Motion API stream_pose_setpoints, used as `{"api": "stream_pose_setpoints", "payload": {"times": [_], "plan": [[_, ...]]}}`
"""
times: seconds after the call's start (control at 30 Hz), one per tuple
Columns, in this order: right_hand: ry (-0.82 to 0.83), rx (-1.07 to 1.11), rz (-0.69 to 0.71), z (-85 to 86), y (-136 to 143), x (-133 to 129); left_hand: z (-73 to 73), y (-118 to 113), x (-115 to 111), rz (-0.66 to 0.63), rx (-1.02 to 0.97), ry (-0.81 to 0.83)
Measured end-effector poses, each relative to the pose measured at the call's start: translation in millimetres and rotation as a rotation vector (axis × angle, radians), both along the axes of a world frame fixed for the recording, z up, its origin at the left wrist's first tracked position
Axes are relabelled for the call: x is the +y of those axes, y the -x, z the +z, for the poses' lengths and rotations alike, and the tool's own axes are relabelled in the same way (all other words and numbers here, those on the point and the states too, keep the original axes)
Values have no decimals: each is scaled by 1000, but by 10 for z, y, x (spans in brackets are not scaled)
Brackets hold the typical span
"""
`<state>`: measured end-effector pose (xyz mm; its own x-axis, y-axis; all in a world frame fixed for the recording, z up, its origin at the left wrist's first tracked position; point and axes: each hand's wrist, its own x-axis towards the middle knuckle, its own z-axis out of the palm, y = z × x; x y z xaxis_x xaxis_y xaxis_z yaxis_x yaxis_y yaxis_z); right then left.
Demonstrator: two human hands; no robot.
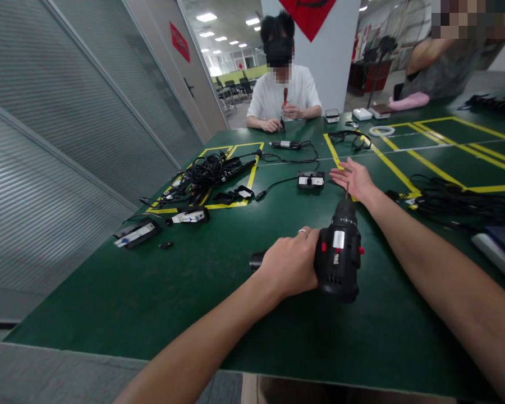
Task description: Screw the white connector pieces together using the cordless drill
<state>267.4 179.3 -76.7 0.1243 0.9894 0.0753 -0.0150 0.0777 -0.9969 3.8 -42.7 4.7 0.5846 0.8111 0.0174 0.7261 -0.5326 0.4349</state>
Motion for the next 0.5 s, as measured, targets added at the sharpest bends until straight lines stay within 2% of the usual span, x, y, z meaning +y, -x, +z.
{"api": "stream_pose_setpoints", "payload": {"times": [0.1,0.27,0.37,0.43,0.5], "plan": [[48,92,34,-6,-80,-29,-45,-52,-48,-59,97,-10],[84,184,66,-21,-40,-27,-51,-68,-56,-231,127,18],[90,230,74,-20,-25,-23,-66,-97,-42,-258,159,18],[94,259,75,-20,-26,-25,-35,-113,-56,-289,180,17],[96,284,70,-25,-29,-28,61,-108,-117,-316,167,4]]}}
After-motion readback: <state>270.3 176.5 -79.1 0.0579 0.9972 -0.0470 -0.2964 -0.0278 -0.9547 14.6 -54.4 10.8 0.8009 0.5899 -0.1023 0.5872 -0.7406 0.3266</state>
